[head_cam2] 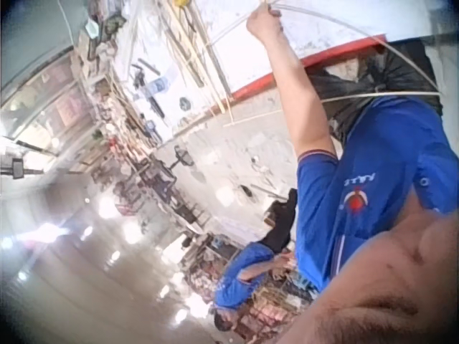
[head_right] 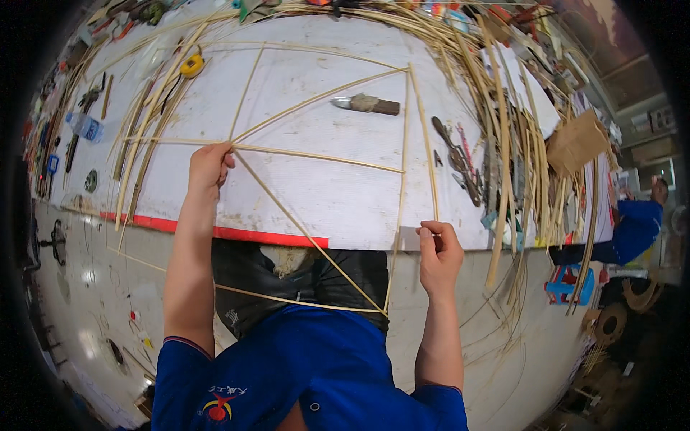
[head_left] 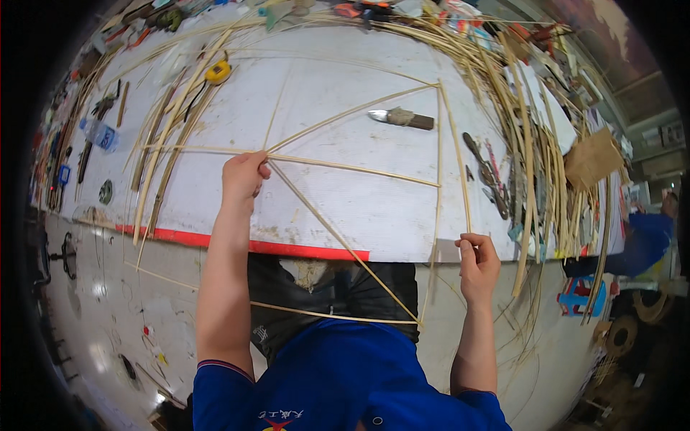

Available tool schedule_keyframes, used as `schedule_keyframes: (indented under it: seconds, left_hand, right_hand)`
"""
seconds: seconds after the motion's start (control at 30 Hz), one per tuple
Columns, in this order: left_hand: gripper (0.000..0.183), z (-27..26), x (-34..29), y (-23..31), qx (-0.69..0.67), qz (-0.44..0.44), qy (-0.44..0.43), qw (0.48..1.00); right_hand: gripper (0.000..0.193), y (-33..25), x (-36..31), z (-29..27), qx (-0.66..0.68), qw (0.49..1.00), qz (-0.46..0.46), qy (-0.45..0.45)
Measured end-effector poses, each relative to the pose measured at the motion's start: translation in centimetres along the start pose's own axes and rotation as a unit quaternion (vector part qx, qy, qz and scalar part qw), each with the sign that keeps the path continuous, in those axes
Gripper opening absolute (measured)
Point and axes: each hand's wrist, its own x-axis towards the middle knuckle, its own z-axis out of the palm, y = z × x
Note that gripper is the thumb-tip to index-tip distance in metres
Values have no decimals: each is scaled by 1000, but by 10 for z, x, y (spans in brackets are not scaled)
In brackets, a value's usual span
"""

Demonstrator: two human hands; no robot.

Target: Assembling a large decorative frame by fitting and trimming thin bamboo sticks.

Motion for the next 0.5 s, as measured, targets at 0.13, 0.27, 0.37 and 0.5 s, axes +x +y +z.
schedule_keyframes:
  seconds: [0.13,0.27,0.37,0.5]
  left_hand:
    - [19,4,2,-1,-9,-16,12,1000]
    - [19,2,12,-7,5,-2,3,1000]
    - [19,0,14,-6,17,-2,-12,1000]
    - [18,-9,27,-2,-6,-16,-28,999]
  right_hand:
    - [12,6,-24,-20,15,999,33,21]
    - [10,8,-44,-28,-33,998,50,-2]
    - [10,9,-61,-35,-100,993,9,-67]
    - [8,16,-90,-52,-105,991,46,-73]
